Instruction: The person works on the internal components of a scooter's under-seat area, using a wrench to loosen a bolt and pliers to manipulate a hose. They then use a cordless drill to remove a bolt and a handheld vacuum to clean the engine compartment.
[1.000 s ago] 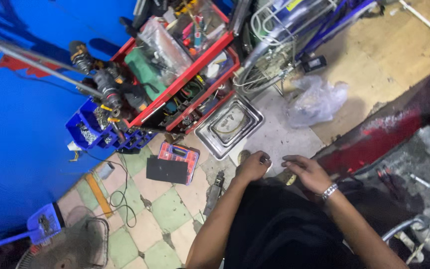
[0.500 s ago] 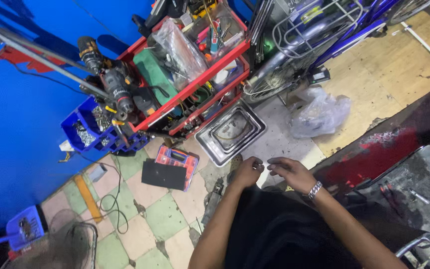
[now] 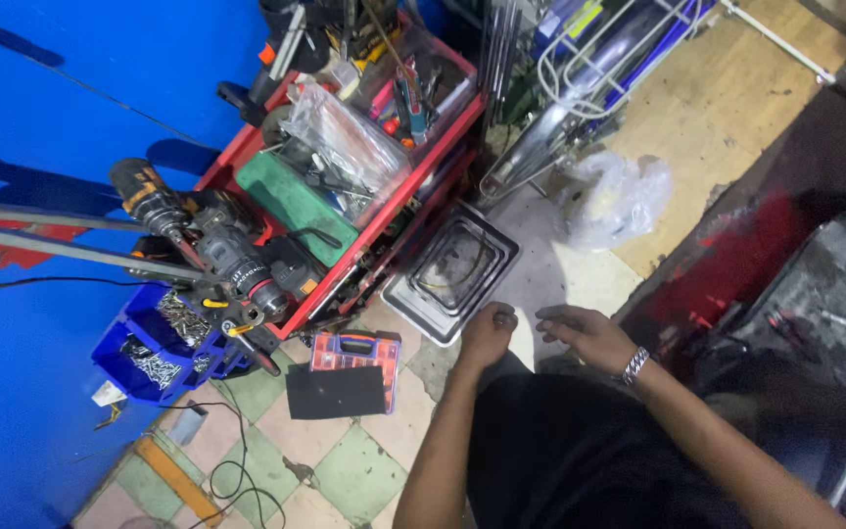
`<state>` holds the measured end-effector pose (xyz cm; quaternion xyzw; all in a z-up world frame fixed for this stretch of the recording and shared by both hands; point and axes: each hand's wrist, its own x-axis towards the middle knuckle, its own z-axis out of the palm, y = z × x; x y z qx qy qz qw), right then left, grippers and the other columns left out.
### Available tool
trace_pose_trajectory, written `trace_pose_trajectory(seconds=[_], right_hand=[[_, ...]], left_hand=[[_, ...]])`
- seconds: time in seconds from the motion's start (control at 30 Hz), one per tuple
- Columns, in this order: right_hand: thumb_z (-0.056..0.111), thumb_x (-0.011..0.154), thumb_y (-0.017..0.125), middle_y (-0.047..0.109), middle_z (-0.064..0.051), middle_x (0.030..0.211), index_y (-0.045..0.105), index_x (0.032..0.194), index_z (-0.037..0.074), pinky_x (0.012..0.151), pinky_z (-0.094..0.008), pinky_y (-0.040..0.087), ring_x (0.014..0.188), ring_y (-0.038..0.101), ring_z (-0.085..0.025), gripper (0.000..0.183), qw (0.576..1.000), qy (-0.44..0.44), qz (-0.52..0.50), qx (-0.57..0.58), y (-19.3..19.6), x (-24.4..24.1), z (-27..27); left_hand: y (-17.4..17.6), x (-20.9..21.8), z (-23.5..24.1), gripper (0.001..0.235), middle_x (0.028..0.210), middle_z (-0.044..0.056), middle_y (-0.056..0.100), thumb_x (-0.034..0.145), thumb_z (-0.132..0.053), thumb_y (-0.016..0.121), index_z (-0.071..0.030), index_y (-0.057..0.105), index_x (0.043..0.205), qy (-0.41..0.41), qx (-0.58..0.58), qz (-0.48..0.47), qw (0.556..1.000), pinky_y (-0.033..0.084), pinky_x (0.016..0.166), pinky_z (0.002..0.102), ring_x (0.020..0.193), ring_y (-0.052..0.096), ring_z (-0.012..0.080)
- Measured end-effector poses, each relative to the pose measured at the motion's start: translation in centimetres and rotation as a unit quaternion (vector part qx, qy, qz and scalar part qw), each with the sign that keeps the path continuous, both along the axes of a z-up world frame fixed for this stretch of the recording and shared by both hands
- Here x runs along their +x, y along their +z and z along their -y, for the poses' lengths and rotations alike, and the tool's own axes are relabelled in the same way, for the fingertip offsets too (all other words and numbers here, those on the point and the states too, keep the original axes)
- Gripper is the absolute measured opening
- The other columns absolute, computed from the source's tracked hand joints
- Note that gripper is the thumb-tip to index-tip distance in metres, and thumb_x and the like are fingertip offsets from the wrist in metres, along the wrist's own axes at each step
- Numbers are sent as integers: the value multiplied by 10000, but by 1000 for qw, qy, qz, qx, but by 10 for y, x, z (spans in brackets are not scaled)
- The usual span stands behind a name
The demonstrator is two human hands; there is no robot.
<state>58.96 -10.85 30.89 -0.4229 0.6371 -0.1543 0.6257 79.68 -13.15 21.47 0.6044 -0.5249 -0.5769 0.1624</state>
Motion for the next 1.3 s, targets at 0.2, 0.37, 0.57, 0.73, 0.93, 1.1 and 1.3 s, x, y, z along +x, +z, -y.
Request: trace_pose_trajectory(seconds=[0.2,0.37,0.57,0.73,0.93,1.1,1.3], right_hand=[[209,959,612,775,-132,1135,656,1312,32,921,-341,587,1044,745,-208,398,996,-62,54,14,-3,15,2],[227,969,606,785,-123,1134,664,1303,22,943,-333,572,1061,747,-212,397,999,-27,32,-19,-4,24,8],[263,946,609,763,-88,1157,655,1327,73,909,-367,595,1082,725,-194,428,997,-45,34,48,8,42,30],[289,964,593,790,-87,1161,664,1330,87,953,-353,560,1070,750,-188,424,1000,15,2,11,1,44,35],[254,962,590,787,-109,1154,657,1328,67,929,-356,551,1053,755,-201,417,999,15,31,21,-7,49,38],[229,955,602,781,-127,1155,656,1322,41,936,-328,562,1060,754,-207,415,999,13,35,39,-4,53,41],[226,958,606,784,-129,1156,655,1320,30,968,-324,558,1083,743,-190,414,999,29,35,19,-5,52,43]], left_hand=[[-18,37,19,275,990,105,768,882,-227,696,-60,712,1100,-13,-13,-8,1000,571,828,335,917,745,223],[-5,52,35,288,997,117,767,874,-228,691,-64,715,1109,1,-4,4,1000,565,824,351,919,736,241],[0,58,45,302,1002,116,772,890,-247,691,-44,724,1112,22,-31,-38,999,564,854,343,947,742,240],[1,59,48,304,989,101,769,894,-254,684,-47,720,1113,21,-16,-23,999,564,840,338,925,742,228],[0,67,52,289,966,98,763,887,-249,688,-55,719,1099,46,-16,-18,999,562,809,333,883,735,227],[-1,75,51,290,949,107,766,890,-249,686,-49,716,1098,63,-10,-28,998,572,789,335,858,744,229],[1,75,53,290,1006,116,758,893,-239,687,-43,711,1105,54,-1,-24,998,568,814,336,900,737,234]])
